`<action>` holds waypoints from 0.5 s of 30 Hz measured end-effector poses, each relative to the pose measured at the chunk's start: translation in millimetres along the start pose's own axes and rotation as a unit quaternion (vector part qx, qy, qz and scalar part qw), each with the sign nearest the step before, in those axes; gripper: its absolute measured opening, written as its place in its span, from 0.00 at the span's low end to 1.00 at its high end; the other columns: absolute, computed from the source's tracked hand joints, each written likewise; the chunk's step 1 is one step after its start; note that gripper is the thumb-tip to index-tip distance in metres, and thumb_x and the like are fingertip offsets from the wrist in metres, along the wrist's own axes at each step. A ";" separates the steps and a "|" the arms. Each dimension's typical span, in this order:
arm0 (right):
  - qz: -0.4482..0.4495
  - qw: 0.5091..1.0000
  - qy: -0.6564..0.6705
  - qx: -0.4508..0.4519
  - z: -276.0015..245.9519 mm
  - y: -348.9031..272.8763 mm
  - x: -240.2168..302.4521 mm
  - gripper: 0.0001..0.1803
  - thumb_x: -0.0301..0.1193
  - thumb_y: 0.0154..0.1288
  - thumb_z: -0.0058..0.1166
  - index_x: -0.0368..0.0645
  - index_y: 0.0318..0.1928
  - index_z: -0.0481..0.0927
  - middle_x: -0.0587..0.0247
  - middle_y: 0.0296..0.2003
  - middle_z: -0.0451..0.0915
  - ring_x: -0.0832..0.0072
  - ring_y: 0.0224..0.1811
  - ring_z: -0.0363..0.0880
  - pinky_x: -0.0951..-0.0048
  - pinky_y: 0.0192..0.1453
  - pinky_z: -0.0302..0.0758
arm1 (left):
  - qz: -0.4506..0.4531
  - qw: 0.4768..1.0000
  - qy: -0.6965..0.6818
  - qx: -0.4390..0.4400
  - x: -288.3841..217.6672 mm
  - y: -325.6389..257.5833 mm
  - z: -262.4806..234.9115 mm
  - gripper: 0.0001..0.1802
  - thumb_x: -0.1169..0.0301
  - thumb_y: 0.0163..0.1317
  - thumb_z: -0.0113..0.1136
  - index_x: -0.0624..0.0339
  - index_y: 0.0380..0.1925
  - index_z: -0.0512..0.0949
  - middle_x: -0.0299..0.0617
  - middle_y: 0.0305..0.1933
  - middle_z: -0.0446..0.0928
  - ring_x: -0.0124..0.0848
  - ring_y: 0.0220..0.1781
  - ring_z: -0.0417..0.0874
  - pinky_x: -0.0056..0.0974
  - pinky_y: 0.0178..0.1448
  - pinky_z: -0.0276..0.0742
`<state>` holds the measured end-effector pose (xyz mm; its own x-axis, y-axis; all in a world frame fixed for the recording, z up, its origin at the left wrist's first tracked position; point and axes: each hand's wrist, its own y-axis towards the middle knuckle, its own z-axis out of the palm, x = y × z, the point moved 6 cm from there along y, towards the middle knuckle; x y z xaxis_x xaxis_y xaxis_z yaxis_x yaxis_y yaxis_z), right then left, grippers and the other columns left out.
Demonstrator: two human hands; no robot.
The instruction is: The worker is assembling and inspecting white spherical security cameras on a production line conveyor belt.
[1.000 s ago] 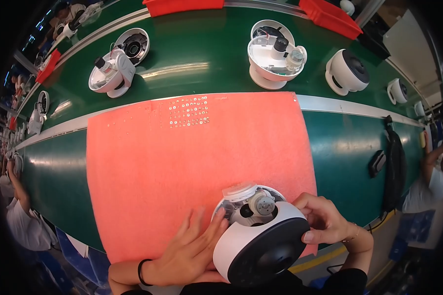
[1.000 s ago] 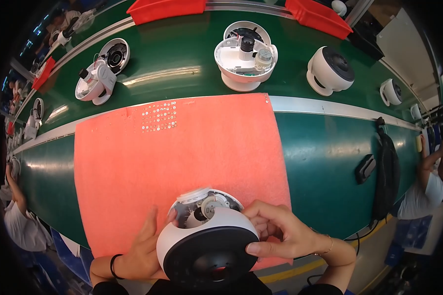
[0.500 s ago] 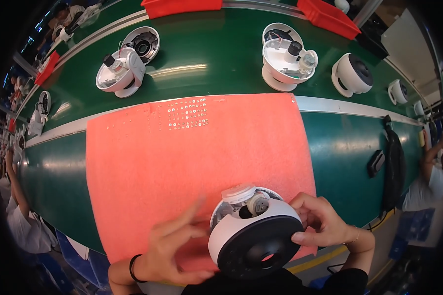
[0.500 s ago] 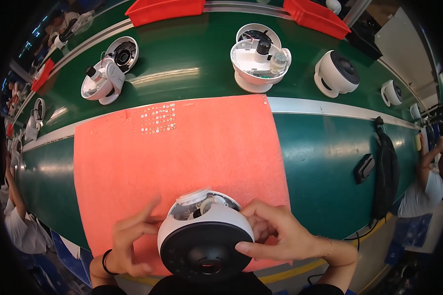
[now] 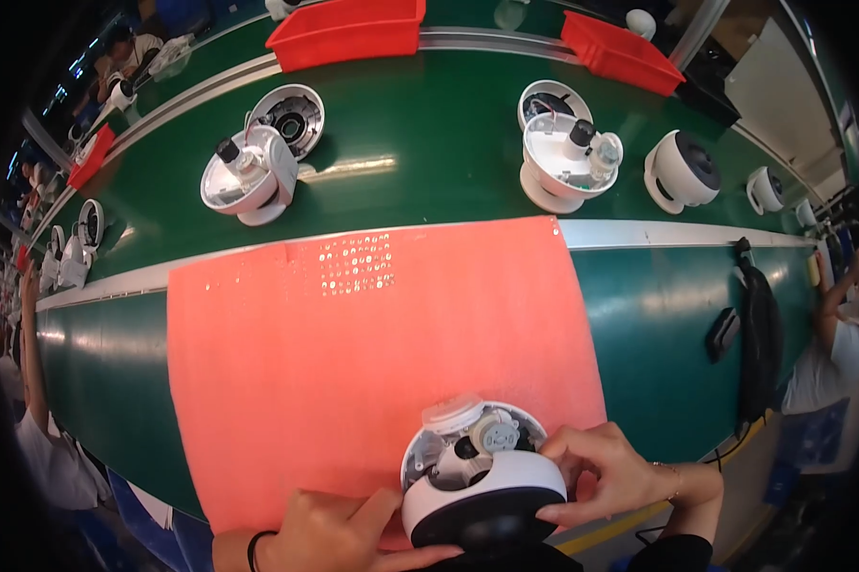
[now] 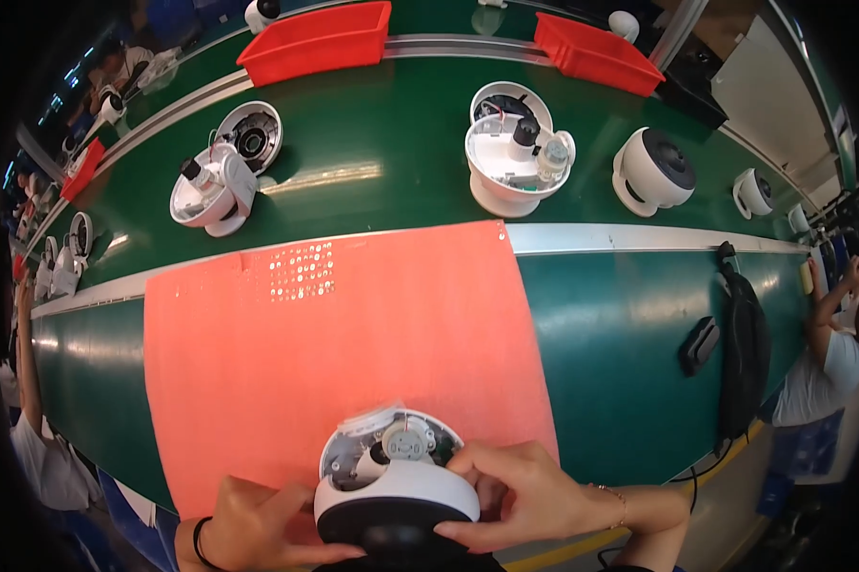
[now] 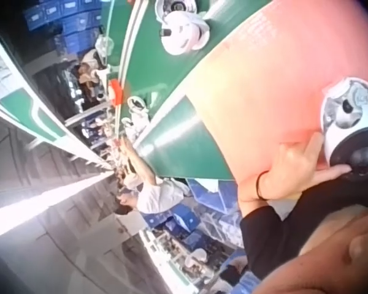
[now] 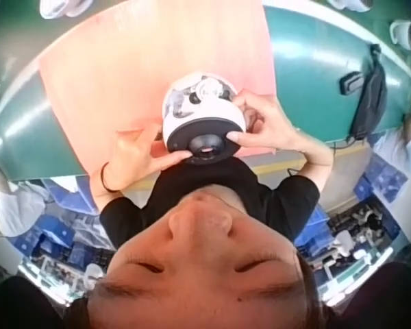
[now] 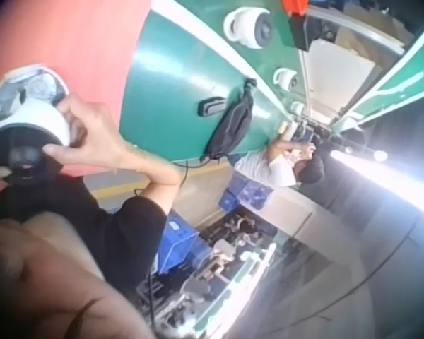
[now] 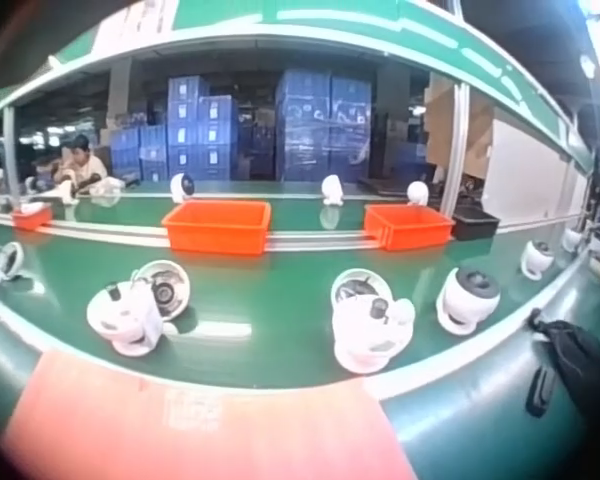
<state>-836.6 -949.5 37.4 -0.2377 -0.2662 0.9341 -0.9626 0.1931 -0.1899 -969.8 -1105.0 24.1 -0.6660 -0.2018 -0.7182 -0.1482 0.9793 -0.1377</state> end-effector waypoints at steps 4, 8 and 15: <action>-0.009 1.000 -0.015 -0.017 8.9 1.8 0.0 0.18 0.30 0.46 0.67 0.38 0.36 0.73 0.68 0.22 0.78 0.87 0.18 0.74 0.86 0.18 0.67 | 0.100 0.986 0.037 -0.128 -1.5 -5.7 -10.5 0.29 0.55 0.37 0.73 0.66 0.33 0.75 0.45 0.21 0.77 0.37 0.19 0.80 0.36 0.25 0.76; -0.042 0.997 -0.050 -0.030 13.0 8.4 1.6 0.20 0.30 0.44 0.69 0.36 0.36 0.74 0.65 0.22 0.78 0.84 0.20 0.77 0.86 0.20 0.70 | 0.098 0.986 0.046 -0.126 3.3 -6.2 -17.2 0.29 0.55 0.37 0.73 0.66 0.33 0.75 0.45 0.21 0.76 0.38 0.20 0.79 0.36 0.26 0.76; -0.074 0.986 -0.143 -0.031 10.9 37.7 13.4 0.13 0.31 0.49 0.63 0.37 0.31 0.76 0.65 0.18 0.74 0.81 0.15 0.71 0.81 0.16 0.65 | 0.102 0.985 0.109 -0.091 16.2 4.4 -32.8 0.25 0.52 0.38 0.71 0.62 0.26 0.74 0.41 0.19 0.75 0.37 0.20 0.78 0.36 0.25 0.74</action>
<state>-877.5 -956.1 39.4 -0.1298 -0.5504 0.8248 -0.9818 0.1874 -0.0294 -1005.3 -1104.4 34.3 -0.8339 -0.0197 -0.5516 -0.1109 0.9849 0.1326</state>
